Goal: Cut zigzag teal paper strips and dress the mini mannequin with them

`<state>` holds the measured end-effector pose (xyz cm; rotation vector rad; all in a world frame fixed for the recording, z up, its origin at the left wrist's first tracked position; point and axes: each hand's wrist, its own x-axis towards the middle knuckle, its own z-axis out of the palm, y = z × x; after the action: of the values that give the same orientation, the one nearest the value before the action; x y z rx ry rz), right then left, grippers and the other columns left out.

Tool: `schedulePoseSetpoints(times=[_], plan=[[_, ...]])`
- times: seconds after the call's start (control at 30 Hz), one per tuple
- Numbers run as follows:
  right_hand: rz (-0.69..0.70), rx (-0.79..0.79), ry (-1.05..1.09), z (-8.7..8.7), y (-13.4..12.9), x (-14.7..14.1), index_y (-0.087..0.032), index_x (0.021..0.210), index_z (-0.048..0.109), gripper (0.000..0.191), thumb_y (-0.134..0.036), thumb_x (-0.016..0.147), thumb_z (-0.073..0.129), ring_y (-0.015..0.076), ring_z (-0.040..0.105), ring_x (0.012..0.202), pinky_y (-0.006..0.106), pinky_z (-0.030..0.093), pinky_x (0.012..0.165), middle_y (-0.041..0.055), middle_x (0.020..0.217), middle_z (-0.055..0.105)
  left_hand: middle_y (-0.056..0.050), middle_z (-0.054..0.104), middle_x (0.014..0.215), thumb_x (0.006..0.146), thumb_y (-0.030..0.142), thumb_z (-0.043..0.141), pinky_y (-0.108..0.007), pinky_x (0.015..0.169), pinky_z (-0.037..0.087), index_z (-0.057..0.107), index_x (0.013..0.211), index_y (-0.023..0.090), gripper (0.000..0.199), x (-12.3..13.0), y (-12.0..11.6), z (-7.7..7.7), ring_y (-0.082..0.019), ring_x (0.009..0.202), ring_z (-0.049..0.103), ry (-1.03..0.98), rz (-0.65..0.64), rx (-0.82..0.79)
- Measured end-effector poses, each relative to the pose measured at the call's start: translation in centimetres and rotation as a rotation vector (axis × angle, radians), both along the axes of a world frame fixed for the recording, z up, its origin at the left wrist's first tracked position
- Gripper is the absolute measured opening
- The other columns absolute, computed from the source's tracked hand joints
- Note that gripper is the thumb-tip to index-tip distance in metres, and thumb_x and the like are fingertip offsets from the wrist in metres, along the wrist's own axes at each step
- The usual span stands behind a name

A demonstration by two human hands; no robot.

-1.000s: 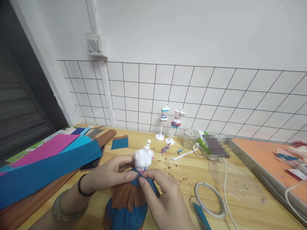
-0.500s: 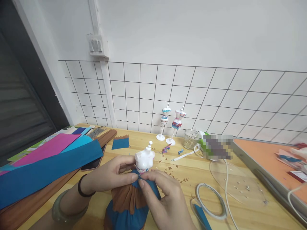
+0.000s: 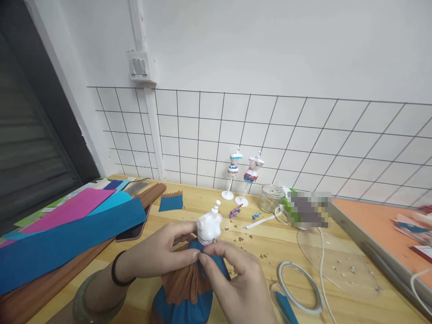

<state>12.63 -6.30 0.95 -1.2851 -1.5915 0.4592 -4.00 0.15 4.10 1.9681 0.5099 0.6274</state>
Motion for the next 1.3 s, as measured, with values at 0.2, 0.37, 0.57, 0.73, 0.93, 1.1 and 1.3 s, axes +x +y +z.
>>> schedulePoseSetpoints(times=[0.2,0.37,0.57,0.73,0.93,1.1,1.3], plan=[[-0.003,0.058,0.01,-0.28,0.0,0.19,-0.023,0.077,0.07,0.013,-0.032,0.075,0.062,0.0206,0.068,0.07,0.027,0.055,0.068,0.0031,0.076,0.073,-0.005,0.061,0.107,0.08,0.013,0.047,-0.03,0.083,0.043,0.055,0.113,0.018,0.034,0.07,-0.09,0.04,-0.018,0.094,0.055,-0.022,-0.023,-0.034],[0.006,0.02,0.011,-0.29,-0.11,0.19,-0.022,0.077,0.068,0.012,-0.032,0.076,0.06,0.0194,0.067,0.071,0.025,0.054,0.068,0.0028,0.078,0.072,-0.004,0.061,0.109,0.081,0.012,0.046,-0.03,0.084,0.042,0.054,0.115,0.019,0.035,0.07,-0.22,0.06,-0.018,0.096,0.054,-0.035,-0.018,-0.038],[-0.018,-0.065,0.05,0.06,-0.16,0.1,-0.022,0.075,0.063,0.013,-0.034,0.077,0.059,0.0161,0.064,0.068,0.02,0.051,0.064,0.0002,0.074,0.069,-0.003,0.061,0.107,0.082,0.014,0.045,-0.029,0.083,0.042,0.055,0.113,0.02,0.033,0.05,-0.23,0.17,-0.018,0.096,0.054,-0.013,-0.01,-0.038],[-0.007,-0.088,0.081,-0.02,0.02,0.14,-0.021,0.074,0.063,0.015,-0.035,0.076,0.06,0.0184,0.065,0.073,0.021,0.05,0.063,0.0015,0.075,0.069,-0.003,0.061,0.097,0.079,0.012,0.048,-0.028,0.082,0.043,0.057,0.106,0.018,0.029,0.19,-0.4,0.19,-0.017,0.089,0.054,0.022,0.031,-0.024],[-0.003,-0.112,0.11,0.3,-0.06,0.02,-0.021,0.072,0.062,0.015,-0.035,0.076,0.059,0.0175,0.063,0.071,0.021,0.048,0.063,0.0008,0.073,0.068,-0.002,0.06,0.097,0.079,0.012,0.047,-0.027,0.083,0.042,0.057,0.104,0.017,0.028,0.24,-0.52,0.35,-0.016,0.088,0.054,0.008,0.027,-0.033],[0.085,-0.181,0.146,0.47,-0.05,0.29,-0.021,0.075,0.064,0.015,-0.036,0.076,0.06,0.0177,0.063,0.073,0.021,0.049,0.065,0.0013,0.076,0.068,-0.002,0.061,0.096,0.08,0.014,0.046,-0.028,0.08,0.044,0.057,0.106,0.018,0.028,0.19,-0.3,0.06,-0.016,0.084,0.054,0.026,0.034,-0.033],[0.101,-0.255,0.186,0.59,-0.23,0.34,-0.022,0.075,0.068,0.016,-0.037,0.073,0.062,0.019,0.064,0.072,0.022,0.05,0.06,0.0019,0.075,0.07,-0.003,0.061,0.097,0.08,0.015,0.046,-0.028,0.079,0.044,0.057,0.109,0.019,0.031,0.13,-0.13,0.11,-0.015,0.084,0.054,0.022,0.03,-0.027]])
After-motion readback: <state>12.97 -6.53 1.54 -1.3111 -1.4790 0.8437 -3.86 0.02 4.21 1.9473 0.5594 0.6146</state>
